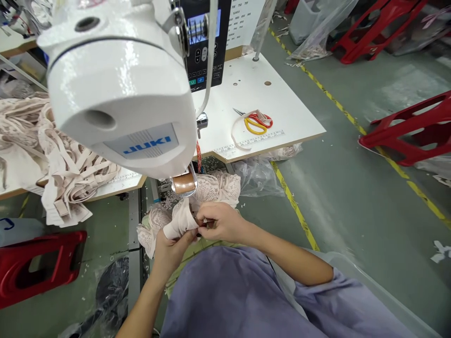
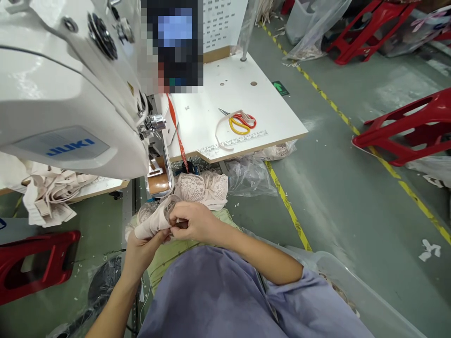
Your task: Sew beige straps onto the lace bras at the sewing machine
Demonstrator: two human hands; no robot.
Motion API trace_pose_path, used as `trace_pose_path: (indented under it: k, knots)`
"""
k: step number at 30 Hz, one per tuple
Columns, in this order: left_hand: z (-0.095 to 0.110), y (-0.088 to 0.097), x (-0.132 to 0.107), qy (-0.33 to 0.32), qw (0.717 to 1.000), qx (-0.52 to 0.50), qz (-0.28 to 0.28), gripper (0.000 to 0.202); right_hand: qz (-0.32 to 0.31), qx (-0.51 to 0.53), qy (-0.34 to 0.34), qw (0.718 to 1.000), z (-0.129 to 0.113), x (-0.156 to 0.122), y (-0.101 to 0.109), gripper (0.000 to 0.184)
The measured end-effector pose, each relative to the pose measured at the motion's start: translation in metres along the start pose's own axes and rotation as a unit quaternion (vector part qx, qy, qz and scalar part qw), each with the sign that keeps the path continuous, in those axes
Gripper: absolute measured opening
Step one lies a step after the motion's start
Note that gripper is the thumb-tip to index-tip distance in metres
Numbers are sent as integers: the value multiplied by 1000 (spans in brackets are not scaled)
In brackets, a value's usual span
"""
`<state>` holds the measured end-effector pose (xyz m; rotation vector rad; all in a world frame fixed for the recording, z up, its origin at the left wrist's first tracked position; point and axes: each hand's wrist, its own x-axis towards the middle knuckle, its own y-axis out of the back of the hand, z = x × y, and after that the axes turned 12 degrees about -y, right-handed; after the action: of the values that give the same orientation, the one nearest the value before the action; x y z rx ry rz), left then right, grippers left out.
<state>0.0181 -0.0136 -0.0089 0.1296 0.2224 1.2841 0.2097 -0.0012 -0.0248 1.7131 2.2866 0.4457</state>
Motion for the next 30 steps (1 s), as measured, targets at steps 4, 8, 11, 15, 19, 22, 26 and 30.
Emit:
trace_pose_path:
  k: [4,8,11,15,19,22,26,30]
  knots:
    - [2,2,2,20,999,-27,-2,25,-2,52,-49,997,0,-5,-4,4]
    - [7,-1,5,28,998,-41,-30,27,21,0,-29,999,-2,-9,-5,7]
    - [5,-1,5,29,997,-52,-52,27,45,-48,-20,998,-4,-9,-3,8]
    - [0,-1,2,29,999,-24,-9,26,2,-20,-68,997,-9,-8,4,5]
    - [-2,-4,-1,23,999,-43,10,30,-32,6,-101,994,-14,-6,9,11]
    - [-1,-8,-1,42,997,-68,23,27,-10,-12,-83,996,-15,-6,6,9]
    - [3,-10,-1,38,998,-48,33,29,13,-22,-67,997,-14,-7,3,9]
    - [4,-4,1,30,999,-29,20,30,-37,16,-108,993,-15,-5,10,9]
